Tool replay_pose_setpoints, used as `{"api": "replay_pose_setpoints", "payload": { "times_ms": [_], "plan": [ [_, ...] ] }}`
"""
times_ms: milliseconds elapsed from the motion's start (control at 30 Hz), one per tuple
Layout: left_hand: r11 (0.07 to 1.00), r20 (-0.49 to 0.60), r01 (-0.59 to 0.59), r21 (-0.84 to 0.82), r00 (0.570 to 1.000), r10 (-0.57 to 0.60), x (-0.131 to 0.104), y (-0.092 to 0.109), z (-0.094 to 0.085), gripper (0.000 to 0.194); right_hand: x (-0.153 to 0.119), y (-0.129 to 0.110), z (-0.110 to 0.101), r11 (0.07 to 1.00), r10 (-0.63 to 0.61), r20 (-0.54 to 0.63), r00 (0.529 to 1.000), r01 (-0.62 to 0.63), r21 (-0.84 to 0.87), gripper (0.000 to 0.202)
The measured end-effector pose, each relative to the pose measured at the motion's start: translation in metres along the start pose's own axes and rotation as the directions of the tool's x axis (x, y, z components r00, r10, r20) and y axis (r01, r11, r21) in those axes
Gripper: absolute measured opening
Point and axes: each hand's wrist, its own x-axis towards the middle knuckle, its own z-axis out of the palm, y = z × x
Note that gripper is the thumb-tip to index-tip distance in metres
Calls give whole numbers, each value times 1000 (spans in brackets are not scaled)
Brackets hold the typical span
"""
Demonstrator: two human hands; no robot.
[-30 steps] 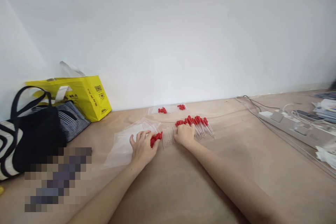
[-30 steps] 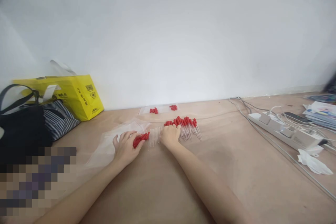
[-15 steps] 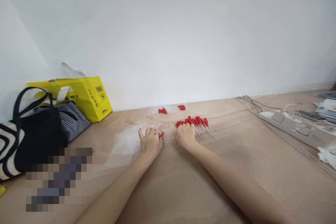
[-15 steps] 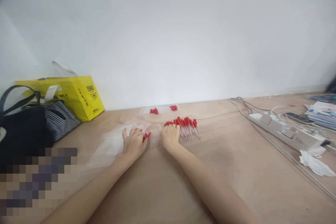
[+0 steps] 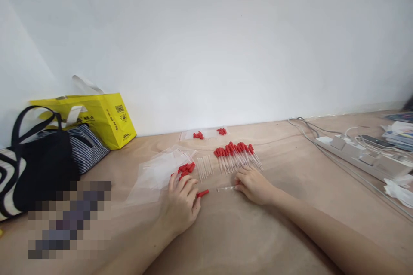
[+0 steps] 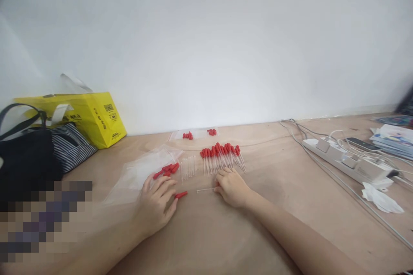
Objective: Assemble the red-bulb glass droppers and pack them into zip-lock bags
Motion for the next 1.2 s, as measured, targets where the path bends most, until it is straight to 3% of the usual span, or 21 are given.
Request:
{"api": "replay_pose_setpoints", "payload": {
  "times_ms": [100,200,433,700,867,1200],
  "plan": [
    [998,4,41,-44,999,-40,-2,2,1,9,2,0,-3,996,-5,-9,1000,6,90,7],
    [995,13,59,-81,998,-58,-2,1,7,18,3,-1,-3,987,1,-28,1000,3,161,15],
    [991,76,63,-116,996,-54,0,0,21,13,6,-6,13,961,48,45,998,-59,271,14],
    [968,103,159,-193,985,-142,11,6,24,11,4,-15,21,961,111,-112,988,-78,264,11],
    [967,86,147,-208,988,-132,7,4,28,12,3,-18,20,942,65,-204,977,8,335,11],
    [979,4,71,-193,997,-72,6,4,30,19,2,-28,20,940,-51,-228,972,124,317,17]
  ]
}}
